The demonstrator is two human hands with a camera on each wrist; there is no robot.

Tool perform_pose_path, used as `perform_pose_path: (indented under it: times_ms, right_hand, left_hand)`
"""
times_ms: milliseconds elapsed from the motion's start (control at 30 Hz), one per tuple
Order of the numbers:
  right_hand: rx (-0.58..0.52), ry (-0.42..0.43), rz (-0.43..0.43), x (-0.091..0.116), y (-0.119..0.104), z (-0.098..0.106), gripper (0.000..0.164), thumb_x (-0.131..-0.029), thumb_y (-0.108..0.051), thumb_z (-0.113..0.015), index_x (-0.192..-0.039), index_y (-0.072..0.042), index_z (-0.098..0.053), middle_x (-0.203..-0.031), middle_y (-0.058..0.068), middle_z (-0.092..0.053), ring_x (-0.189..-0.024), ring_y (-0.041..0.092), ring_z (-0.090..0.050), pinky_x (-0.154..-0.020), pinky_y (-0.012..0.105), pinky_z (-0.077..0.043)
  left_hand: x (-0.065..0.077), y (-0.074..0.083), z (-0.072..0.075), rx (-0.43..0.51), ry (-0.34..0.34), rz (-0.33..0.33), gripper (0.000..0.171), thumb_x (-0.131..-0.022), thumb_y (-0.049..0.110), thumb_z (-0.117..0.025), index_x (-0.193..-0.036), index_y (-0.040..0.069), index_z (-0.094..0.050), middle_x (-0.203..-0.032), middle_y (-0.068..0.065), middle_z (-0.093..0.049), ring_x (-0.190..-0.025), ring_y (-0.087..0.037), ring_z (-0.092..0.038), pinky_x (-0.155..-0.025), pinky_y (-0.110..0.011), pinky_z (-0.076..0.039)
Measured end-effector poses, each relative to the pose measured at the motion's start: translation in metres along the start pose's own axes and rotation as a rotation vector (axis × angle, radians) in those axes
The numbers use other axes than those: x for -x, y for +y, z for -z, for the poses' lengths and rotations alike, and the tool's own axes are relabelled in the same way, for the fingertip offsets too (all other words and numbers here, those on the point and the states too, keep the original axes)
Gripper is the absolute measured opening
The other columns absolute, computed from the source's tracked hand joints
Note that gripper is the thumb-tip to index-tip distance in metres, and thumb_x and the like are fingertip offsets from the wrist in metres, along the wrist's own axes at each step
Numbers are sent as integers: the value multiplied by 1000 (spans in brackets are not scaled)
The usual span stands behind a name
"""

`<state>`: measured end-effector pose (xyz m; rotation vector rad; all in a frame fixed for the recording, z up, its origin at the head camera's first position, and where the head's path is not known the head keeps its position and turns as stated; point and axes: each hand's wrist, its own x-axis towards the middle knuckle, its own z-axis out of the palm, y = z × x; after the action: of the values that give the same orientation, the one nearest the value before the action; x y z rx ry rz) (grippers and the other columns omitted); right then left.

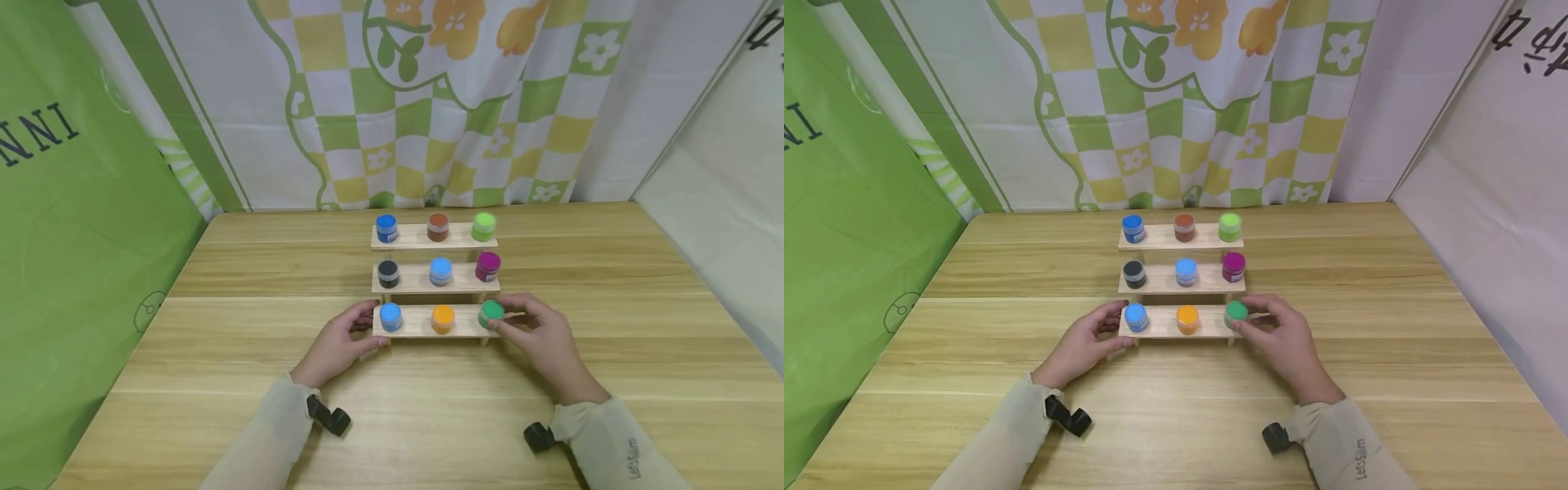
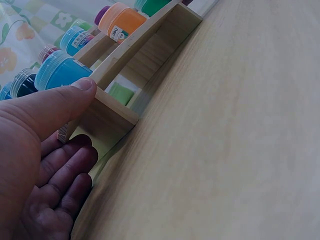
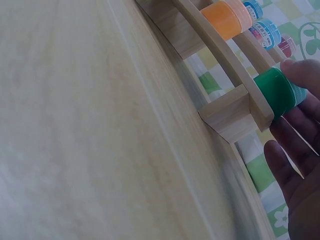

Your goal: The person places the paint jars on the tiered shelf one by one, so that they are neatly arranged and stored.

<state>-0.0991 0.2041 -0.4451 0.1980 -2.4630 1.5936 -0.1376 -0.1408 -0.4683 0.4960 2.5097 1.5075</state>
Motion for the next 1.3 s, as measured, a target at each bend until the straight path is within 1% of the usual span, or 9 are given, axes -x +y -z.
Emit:
perform_pose_path:
  times_ms: [267, 367, 467, 633, 867, 1100, 1300]
  right_hand:
    - [15, -14, -7, 0, 0, 0, 36, -88, -13, -79, -122, -5, -68, -123, 9, -66, -100, 5, -62, -84, 15, -53]
    - [23, -18, -16, 0, 0, 0, 37, -88, -15, -79, -122, -5, -68, -123, 8, -66, -100, 7, -62, -84, 16, -54]
    - [47, -21, -23, -1, 1, 0, 37, -89, -17, -79, -123, -6, -68, -124, 8, -66, -99, 9, -62, -83, 15, -53]
    - [90, -27, -42, -1, 2, 0, 39, -89, -21, -79, -124, -9, -68, -124, 5, -67, -102, 8, -60, -80, 16, -52]
    - [90, -29, -65, -1, 1, 0, 39, -89, -23, -79, -123, -8, -67, -118, 8, -69, -99, 17, -60, -74, 17, -52]
    - [115, -38, -82, -2, 3, 0, 39, -90, -29, -78, -122, -10, -67, -118, 6, -68, -99, 16, -59, -73, 18, -52]
    - [97, -43, -94, -3, 4, 0, 40, -90, -29, -79, -122, -10, -66, -119, 6, -67, -99, 20, -60, -74, 19, -52]
  left_hand:
    - [0, 0, 0, 8, -1, -2, 69, -86, 29, -82, -146, 14, -52, -127, -5, -64, -115, -21, -61, -99, -43, -50]
    - [0, -1, 0, 6, -2, 2, 69, -85, 29, -83, -146, 15, -52, -128, -5, -64, -115, -21, -60, -99, -43, -50]
    - [0, -1, 0, 4, -1, 5, 69, -85, 30, -82, -146, 15, -52, -128, -5, -64, -115, -22, -60, -100, -43, -50]
    - [0, -2, 0, 2, 5, 5, 69, -86, 31, -82, -146, 15, -52, -128, -5, -64, -115, -22, -61, -100, -43, -50]
    - [0, -1, 0, -8, 6, 9, 69, -86, 31, -82, -146, 16, -52, -127, -4, -64, -115, -21, -60, -100, -43, -50]
    - [1, 0, 1, -4, 6, 12, 69, -85, 28, -83, -146, 14, -53, -125, -4, -65, -114, -20, -61, -100, -41, -50]
    - [1, 0, 1, -5, 9, 9, 69, -85, 26, -83, -145, 13, -53, -124, -3, -65, -114, -20, -61, -100, -41, -50]
